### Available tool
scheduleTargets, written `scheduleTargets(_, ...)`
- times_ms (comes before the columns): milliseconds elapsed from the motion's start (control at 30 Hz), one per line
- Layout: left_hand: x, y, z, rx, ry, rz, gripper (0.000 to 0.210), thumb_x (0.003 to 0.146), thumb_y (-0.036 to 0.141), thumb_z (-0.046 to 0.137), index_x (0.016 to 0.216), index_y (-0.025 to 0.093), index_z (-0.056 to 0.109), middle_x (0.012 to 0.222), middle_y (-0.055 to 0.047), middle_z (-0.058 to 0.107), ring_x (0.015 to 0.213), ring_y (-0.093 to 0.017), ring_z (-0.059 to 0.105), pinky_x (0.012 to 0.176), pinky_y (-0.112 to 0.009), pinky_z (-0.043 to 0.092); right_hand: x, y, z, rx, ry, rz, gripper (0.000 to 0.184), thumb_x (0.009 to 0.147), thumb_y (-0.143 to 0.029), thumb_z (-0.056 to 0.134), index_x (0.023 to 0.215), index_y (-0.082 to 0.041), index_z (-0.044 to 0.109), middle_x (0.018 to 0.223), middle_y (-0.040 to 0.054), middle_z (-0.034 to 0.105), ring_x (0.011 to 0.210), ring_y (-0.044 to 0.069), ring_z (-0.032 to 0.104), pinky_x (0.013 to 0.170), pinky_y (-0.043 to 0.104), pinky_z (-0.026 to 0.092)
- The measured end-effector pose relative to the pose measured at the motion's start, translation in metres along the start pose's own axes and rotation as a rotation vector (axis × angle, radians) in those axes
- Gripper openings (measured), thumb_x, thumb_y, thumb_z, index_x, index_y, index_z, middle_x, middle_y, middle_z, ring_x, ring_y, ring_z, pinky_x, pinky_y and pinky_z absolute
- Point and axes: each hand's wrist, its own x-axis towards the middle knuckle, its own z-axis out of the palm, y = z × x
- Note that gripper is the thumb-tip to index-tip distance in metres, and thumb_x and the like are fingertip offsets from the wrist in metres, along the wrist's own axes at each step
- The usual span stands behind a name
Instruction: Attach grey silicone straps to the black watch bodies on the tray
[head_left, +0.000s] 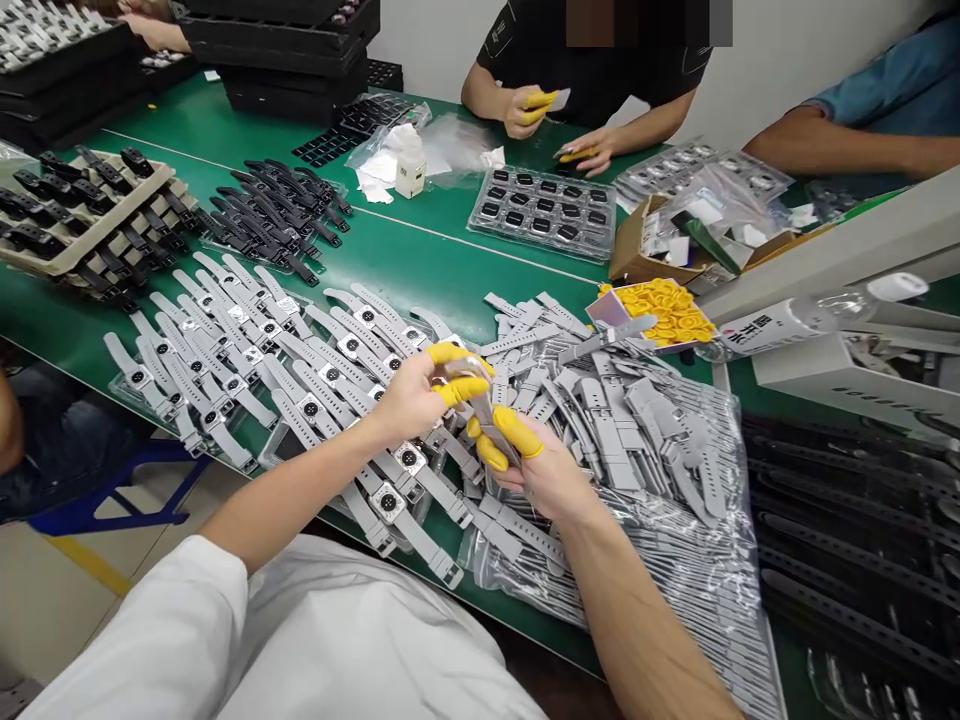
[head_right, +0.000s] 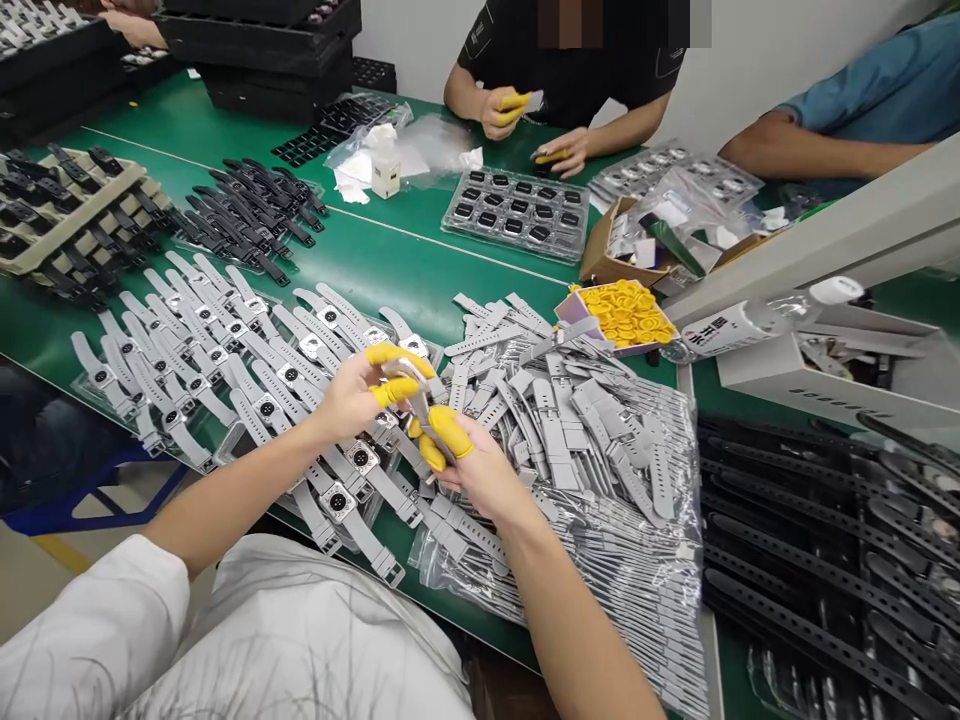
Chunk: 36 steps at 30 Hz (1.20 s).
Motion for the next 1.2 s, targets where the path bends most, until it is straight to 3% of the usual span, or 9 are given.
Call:
scheduleTargets(133, 0.012, 0.003, -0.019, -0.180, 0.412, -0.006, 0.040, 0.093, 0.051, 0.070, 0.110, 0.020, 0.051, 0.111, -0.009, 0.074, 0.075, -0.016, 0.074, 0.059, -0.026, 0.059, 0.001, -0.003, -0.005, -0.062, -0.025, 0.049, 0.048, 0.089, -0.066, 0.067, 0.089, -0.019, 0.061, 0.058, -0.0073, 0.045, 0.042, 0.004, 0.019, 0.039, 0.021, 0.012)
scheduleTargets(200, 0.016, 0.002, -0.025, -0.156, 0.495, 0.001, 0.035, 0.097, 0.044, 0.067, 0.117, 0.022, 0.049, 0.115, -0.009, 0.074, 0.071, -0.015, 0.073, 0.060, -0.028, 0.060, 0.002, -0.004, -0.004, -0.047, 0.040, -0.031, 0.043, 0.087, -0.062, 0.071, 0.090, -0.021, 0.058, 0.061, -0.0068, 0.050, 0.042, 0.005, 0.025, 0.039, 0.021, 0.019)
scheduleTargets(267, 0.014, -0.003, -0.022, -0.080, 0.351, -0.053, 0.030, 0.099, 0.037, 0.061, 0.123, 0.020, 0.051, 0.114, -0.010, 0.074, 0.070, -0.016, 0.073, 0.061, -0.031, 0.062, 0.002, -0.005, -0.002, -0.010, 0.107, -0.147, 0.039, 0.086, -0.057, 0.075, 0.093, -0.025, 0.054, 0.065, -0.0064, 0.056, 0.042, 0.007, 0.032, 0.041, 0.022, 0.027)
scheduleTargets(333, 0.009, -0.009, -0.013, 0.070, 0.089, -0.082, 0.029, 0.100, 0.029, 0.056, 0.127, 0.018, 0.056, 0.115, -0.012, 0.074, 0.080, -0.020, 0.075, 0.071, -0.038, 0.065, 0.001, -0.005, 0.003, 0.017, 0.139, -0.224, 0.037, 0.086, -0.055, 0.076, 0.094, -0.026, 0.053, 0.065, -0.0065, 0.057, 0.044, 0.008, 0.036, 0.043, 0.023, 0.029)
scheduleTargets(433, -0.001, -0.017, 0.000, 0.382, -0.190, 0.098, 0.040, 0.093, 0.013, 0.051, 0.132, 0.018, 0.062, 0.132, -0.014, 0.069, 0.121, -0.027, 0.068, 0.105, -0.051, 0.056, 0.000, -0.004, 0.008, 0.029, 0.110, -0.206, 0.037, 0.085, -0.054, 0.076, 0.093, -0.025, 0.056, 0.062, -0.0061, 0.054, 0.044, 0.007, 0.032, 0.042, 0.022, 0.022)
scheduleTargets(533, -0.006, -0.017, 0.002, 0.559, -0.325, 0.290, 0.058, 0.087, 0.003, 0.046, 0.141, 0.022, 0.058, 0.144, -0.012, 0.061, 0.139, -0.026, 0.055, 0.118, -0.051, 0.046, 0.000, -0.003, 0.008, 0.046, 0.064, -0.146, 0.037, 0.082, -0.051, 0.078, 0.085, -0.023, 0.055, 0.058, -0.0061, 0.051, 0.043, 0.006, 0.029, 0.042, 0.022, 0.017)
scheduleTargets(833, -0.008, -0.015, 0.003, 0.650, -0.316, 0.309, 0.050, 0.098, 0.009, 0.038, 0.145, 0.018, 0.053, 0.138, -0.016, 0.059, 0.127, -0.027, 0.059, 0.112, -0.048, 0.050, 0.001, -0.007, 0.009, 0.216, 0.100, -0.147, 0.034, 0.080, -0.041, 0.079, 0.076, -0.022, 0.050, 0.052, -0.0080, 0.044, 0.041, 0.005, 0.026, 0.039, 0.020, 0.016)
scheduleTargets(1000, -0.008, -0.009, 0.003, 0.613, -0.367, 0.311, 0.047, 0.103, 0.023, 0.039, 0.149, 0.019, 0.049, 0.135, -0.015, 0.056, 0.124, -0.028, 0.059, 0.112, -0.048, 0.049, 0.002, -0.007, 0.008, 0.284, 0.105, -0.139, 0.031, 0.082, -0.036, 0.076, 0.074, -0.022, 0.050, 0.053, -0.0078, 0.043, 0.041, 0.005, 0.025, 0.038, 0.019, 0.016)
scheduleTargets(1200, -0.006, -0.004, 0.002, 0.915, -0.385, 0.425, 0.041, 0.101, 0.025, 0.042, 0.137, 0.010, 0.057, 0.123, -0.017, 0.058, 0.115, -0.028, 0.060, 0.104, -0.046, 0.054, 0.004, -0.008, 0.005, 0.254, 0.082, -0.082, 0.032, 0.081, -0.035, 0.075, 0.071, -0.021, 0.048, 0.051, -0.0080, 0.042, 0.039, 0.004, 0.022, 0.037, 0.019, 0.011)
